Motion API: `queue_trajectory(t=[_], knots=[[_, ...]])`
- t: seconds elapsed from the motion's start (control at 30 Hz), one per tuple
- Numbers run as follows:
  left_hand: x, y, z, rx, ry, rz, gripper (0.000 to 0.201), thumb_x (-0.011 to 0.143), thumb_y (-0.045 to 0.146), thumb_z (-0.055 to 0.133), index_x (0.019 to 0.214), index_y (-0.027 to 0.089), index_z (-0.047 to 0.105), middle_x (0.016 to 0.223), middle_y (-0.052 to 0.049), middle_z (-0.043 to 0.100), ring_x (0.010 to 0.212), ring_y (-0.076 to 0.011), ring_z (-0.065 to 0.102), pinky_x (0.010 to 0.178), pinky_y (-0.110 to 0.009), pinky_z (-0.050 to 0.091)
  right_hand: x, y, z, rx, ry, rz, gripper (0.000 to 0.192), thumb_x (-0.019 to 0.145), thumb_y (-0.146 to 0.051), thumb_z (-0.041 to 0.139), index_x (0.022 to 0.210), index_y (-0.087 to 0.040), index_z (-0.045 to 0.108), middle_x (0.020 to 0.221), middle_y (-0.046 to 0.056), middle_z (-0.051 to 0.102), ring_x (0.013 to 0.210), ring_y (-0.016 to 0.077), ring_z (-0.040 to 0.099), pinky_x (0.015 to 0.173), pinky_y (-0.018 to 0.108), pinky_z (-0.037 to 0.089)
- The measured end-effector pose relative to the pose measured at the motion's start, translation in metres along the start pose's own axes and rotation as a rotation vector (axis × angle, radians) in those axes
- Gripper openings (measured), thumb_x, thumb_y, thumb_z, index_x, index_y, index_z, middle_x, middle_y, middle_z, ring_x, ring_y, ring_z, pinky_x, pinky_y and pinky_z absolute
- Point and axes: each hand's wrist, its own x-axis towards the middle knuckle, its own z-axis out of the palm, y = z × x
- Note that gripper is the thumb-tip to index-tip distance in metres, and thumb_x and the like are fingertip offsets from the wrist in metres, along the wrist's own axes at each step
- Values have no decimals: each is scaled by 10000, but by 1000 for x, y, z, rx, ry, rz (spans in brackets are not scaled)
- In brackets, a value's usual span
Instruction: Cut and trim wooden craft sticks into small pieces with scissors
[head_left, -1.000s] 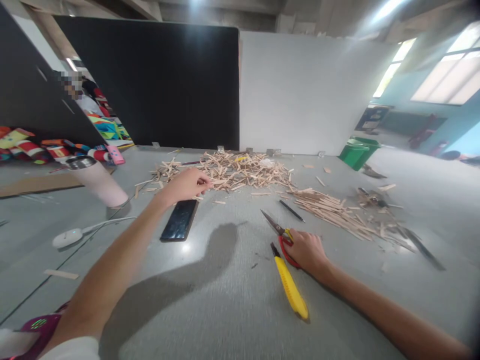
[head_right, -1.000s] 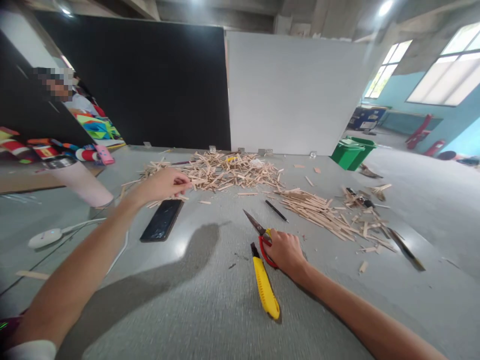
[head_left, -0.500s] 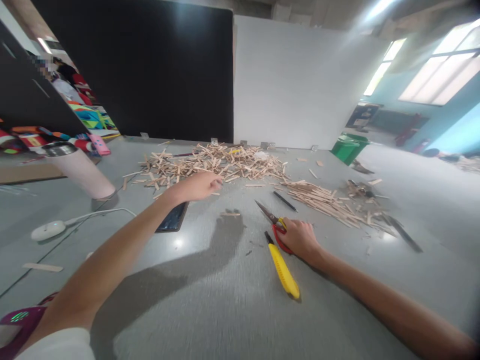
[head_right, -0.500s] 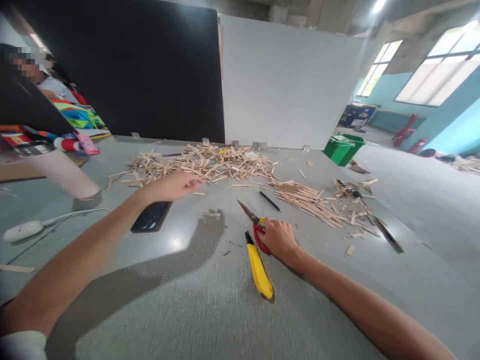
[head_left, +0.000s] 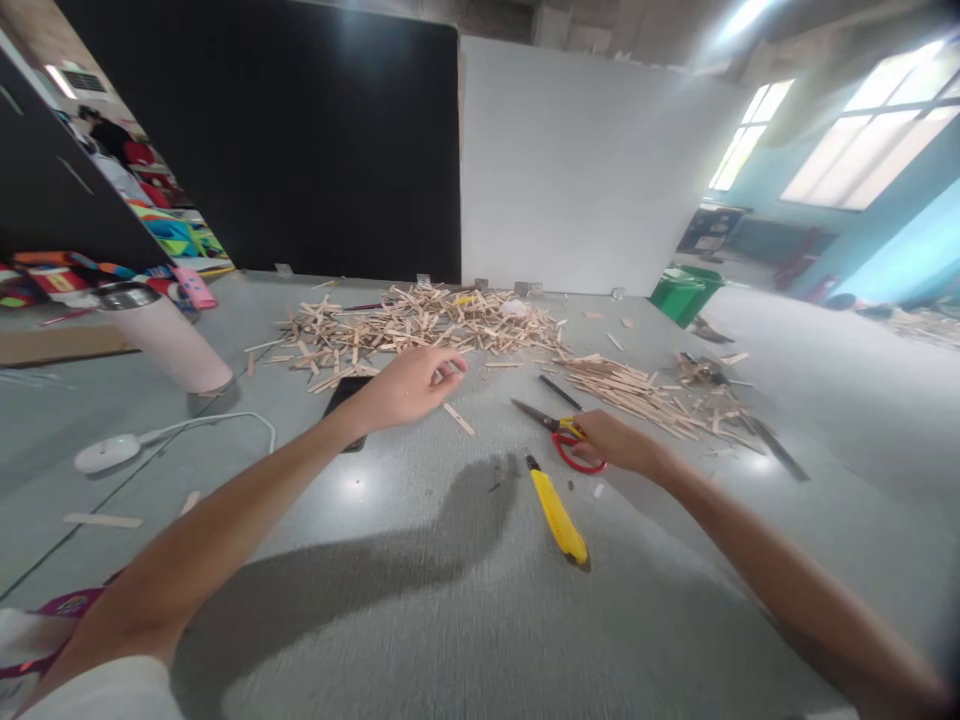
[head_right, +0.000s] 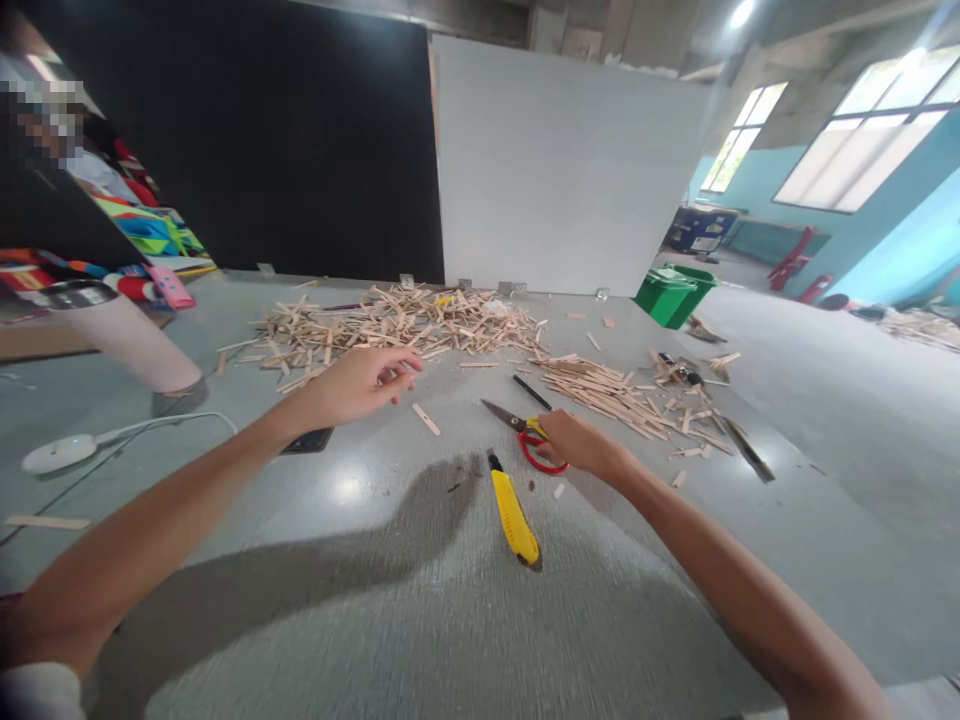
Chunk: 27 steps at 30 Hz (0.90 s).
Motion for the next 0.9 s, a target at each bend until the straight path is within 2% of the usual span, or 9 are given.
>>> queue_trajectory(t=[0.1, 0.27, 0.4, 0.53, 0.6, 0.67, 0.77, 0.9], knots=[[-2, -6, 0, -78, -91, -14, 293, 1032, 321, 522, 1206, 158, 693, 1021, -95, 818, 736, -189, 779, 626, -290, 573, 5, 8, 0, -7, 40, 44, 352, 1055, -364, 716, 1355, -184, 674, 1346, 109, 707, 1105, 278, 734, 923, 483, 647], [-4, -7, -3, -85, -78, -26, 284, 1030, 298, 513, 1215, 155, 673, 1007, -92, 810, 751, -173, 765, 659, -289, 555, 7, 6, 0, -37, 137, 48, 353, 1054, -359, 717, 1360, -187, 673, 1363, 113, 700, 1130, 283, 728, 945, 496, 640], [2, -15, -1, -20, -98, -17, 236, 1023, 310, 555, 1107, 169, 725, 886, -59, 795, 719, -176, 740, 705, -305, 543, -3, -24, 3, -41, 196, 15, 341, 1057, -357, 713, 1351, -189, 677, 1354, 111, 704, 1116, 277, 730, 936, 488, 643], [12, -34, 10, 96, -157, 7, 135, 967, 224, 656, 988, 180, 782, 892, -65, 784, 863, -222, 746, 803, -329, 540, -20, -64, 11, 13, 181, -197, 311, 1069, -376, 694, 1322, -196, 690, 1344, 106, 711, 1120, 269, 727, 955, 484, 634], [15, -44, 18, 142, -205, 15, 106, 963, 205, 694, 992, 190, 795, 915, -67, 778, 941, -240, 744, 852, -339, 551, -26, -73, 14, 18, 144, -256, 286, 1065, -381, 699, 1278, -189, 704, 1305, 99, 723, 1100, 262, 729, 947, 475, 634], [18, -53, 26, 181, -243, 15, 109, 992, 244, 722, 1059, 184, 783, 1017, -75, 773, 1020, -251, 733, 917, -379, 576, -29, -71, 15, 8, 108, -263, 247, 1057, -355, 711, 1234, -183, 715, 1269, 92, 732, 1076, 254, 732, 930, 463, 638], [25, -65, 41, 213, -287, 14, 303, 1050, 359, 710, 1283, 166, 698, 1296, -106, 708, 1133, -262, 709, 976, -476, 613, -29, -55, 13, -22, 74, -223, 250, 1052, -328, 719, 1255, -182, 710, 1282, 94, 728, 1080, 257, 733, 923, 462, 642], [39, -79, 60, 209, -305, 17, 369, 1058, 369, 701, 1371, 178, 657, 1378, -120, 672, 1164, -273, 703, 979, -487, 622, -25, -34, 10, -70, 35, -140, 285, 1054, -339, 719, 1292, -182, 699, 1295, 97, 725, 1067, 257, 739, 903, 458, 650]])
